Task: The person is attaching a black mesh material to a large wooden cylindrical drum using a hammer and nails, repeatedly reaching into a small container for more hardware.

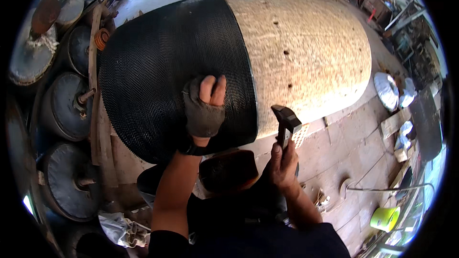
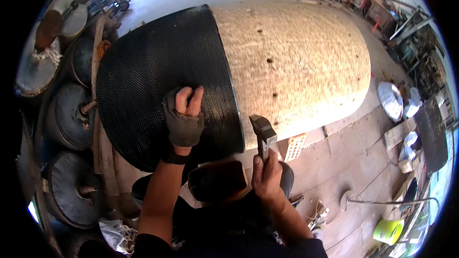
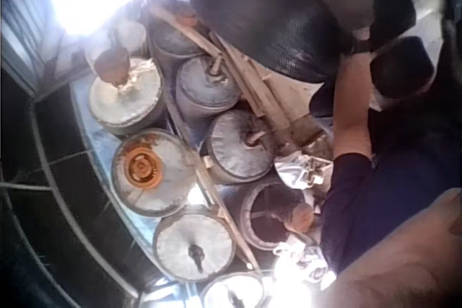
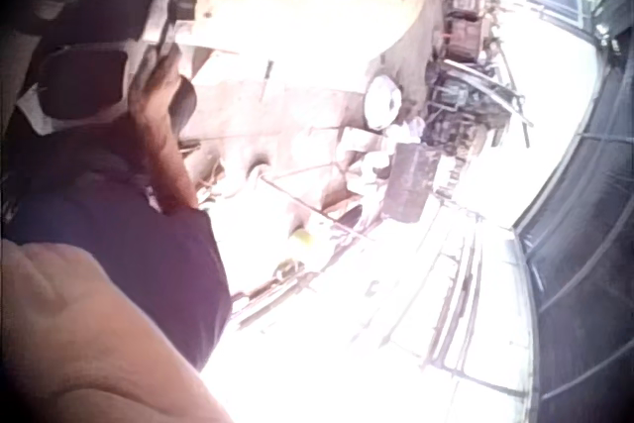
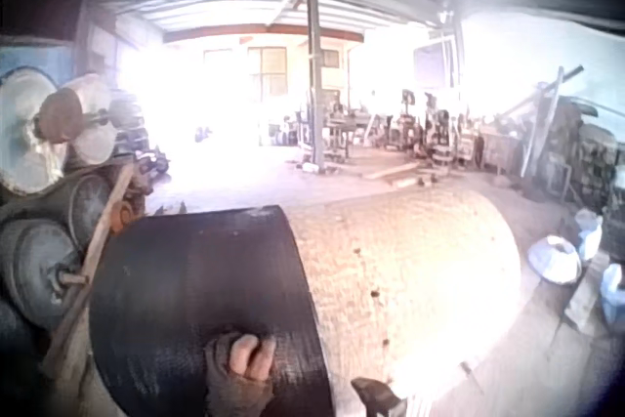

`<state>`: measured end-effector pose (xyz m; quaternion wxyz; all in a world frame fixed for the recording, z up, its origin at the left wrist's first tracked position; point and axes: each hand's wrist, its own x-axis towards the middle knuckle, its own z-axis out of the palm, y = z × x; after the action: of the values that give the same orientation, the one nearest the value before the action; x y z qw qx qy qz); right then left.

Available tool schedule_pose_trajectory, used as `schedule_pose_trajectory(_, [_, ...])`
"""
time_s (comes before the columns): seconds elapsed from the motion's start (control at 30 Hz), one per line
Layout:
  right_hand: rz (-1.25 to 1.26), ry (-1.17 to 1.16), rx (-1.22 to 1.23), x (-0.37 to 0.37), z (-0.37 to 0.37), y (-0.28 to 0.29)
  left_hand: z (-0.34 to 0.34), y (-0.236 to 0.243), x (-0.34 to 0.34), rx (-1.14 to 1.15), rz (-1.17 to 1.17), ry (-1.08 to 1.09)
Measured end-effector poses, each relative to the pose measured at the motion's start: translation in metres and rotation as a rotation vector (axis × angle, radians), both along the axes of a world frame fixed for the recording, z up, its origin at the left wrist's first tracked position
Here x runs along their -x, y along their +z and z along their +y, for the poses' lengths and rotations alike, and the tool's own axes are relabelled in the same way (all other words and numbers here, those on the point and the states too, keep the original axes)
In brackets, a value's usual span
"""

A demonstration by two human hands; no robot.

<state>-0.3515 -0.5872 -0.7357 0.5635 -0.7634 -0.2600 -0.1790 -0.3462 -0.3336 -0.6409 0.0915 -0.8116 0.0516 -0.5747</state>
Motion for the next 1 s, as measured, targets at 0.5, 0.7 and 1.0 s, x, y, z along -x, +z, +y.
schedule_pose_trajectory(0.5, [0.149,-0.068,0.113,0.000,-0.025,-0.083,-0.094,-0.093,0.016,0.358,0.204,-0.405])
schedule_pose_trajectory(0.7, [0.152,-0.065,0.097,0.002,-0.027,-0.081,-0.092,-0.099,0.012,0.420,0.222,-0.427])
schedule_pose_trajectory(1.0, [0.140,-0.033,0.003,0.004,-0.018,-0.082,-0.096,-0.094,0.014,0.384,0.265,-0.375])
